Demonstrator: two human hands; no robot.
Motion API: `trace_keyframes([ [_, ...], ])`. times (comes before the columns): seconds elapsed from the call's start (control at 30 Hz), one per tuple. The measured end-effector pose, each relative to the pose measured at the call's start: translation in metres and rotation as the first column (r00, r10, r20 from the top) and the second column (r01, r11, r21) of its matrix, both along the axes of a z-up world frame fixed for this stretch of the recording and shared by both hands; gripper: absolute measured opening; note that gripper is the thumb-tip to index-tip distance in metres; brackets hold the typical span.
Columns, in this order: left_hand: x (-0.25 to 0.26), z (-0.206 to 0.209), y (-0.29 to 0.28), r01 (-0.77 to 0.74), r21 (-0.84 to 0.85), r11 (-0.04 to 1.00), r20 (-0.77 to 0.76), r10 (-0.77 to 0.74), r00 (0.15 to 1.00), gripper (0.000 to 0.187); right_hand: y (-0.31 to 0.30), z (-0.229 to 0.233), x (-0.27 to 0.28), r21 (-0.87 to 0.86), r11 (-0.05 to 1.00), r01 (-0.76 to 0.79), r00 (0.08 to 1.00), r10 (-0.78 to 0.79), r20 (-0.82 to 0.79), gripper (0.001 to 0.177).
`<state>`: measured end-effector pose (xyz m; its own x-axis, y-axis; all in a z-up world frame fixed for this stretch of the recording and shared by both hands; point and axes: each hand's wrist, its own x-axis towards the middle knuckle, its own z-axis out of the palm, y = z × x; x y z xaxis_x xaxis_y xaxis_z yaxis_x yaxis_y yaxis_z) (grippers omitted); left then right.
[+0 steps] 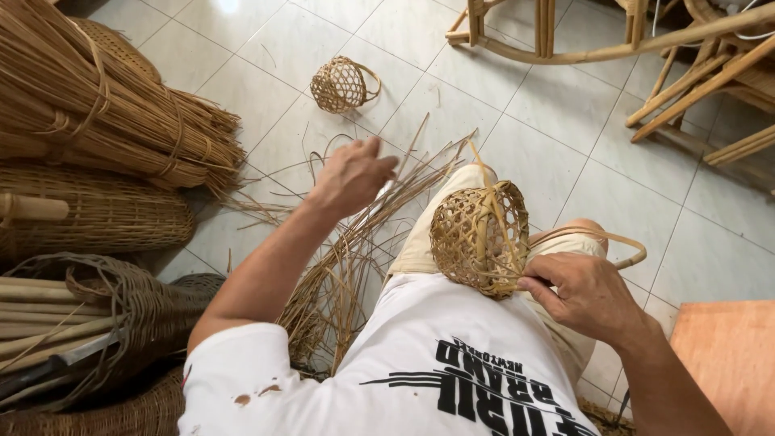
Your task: The person weaves a small basket by hand, threading thin wooden strips through the structure and pulling them tight to form the body and handle.
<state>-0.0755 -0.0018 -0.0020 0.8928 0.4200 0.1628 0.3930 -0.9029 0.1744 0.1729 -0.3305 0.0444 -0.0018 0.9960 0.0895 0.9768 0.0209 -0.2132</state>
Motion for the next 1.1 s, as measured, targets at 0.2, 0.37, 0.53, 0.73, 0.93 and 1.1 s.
trace_keyframes([
  [0.2, -0.056, -0.015, -0.007, -0.258, -0.436, 0.862, -0.101, 0.238, 0.966, 0.023, 0.002, -0.001, 0.0, 0.016, 1.0, -0.017, 1.0, 0.017, 0.003, 0.013],
  [0.37, -0.076, -0.009, -0.052, -0.26, -0.881, 0.396, -0.095, 0.39, 0.916, 0.048, 0.004, 0.0, -0.001, 0.044, 0.999, -0.028, 1.0, 0.028, 0.006, 0.012],
  [0.53, -0.083, -0.075, -0.087, -0.03, -0.995, -0.098, -0.078, 0.536, 0.841, 0.036, 0.002, 0.001, -0.001, 0.03, 0.999, -0.02, 1.0, 0.019, 0.017, 0.014],
  [0.73, -0.073, -0.091, -0.136, -0.204, -0.971, -0.125, -0.236, 0.63, 0.74, 0.008, 0.004, 0.007, -0.006, 0.019, 1.0, -0.01, 1.0, 0.01, 0.029, 0.012],
  [0.93, -0.076, -0.127, -0.148, -0.231, -0.973, -0.011, -0.19, 0.613, 0.767, 0.04, 0.003, 0.008, -0.005, 0.042, 0.999, -0.023, 0.999, 0.022, 0.039, 0.016],
  [1.1, -0.087, -0.115, -0.159, -0.179, -0.95, -0.254, -0.309, 0.71, 0.632, 0.07, 0.004, 0.013, -0.008, 0.002, 1.0, 0.014, 1.0, -0.014, 0.023, 0.016],
])
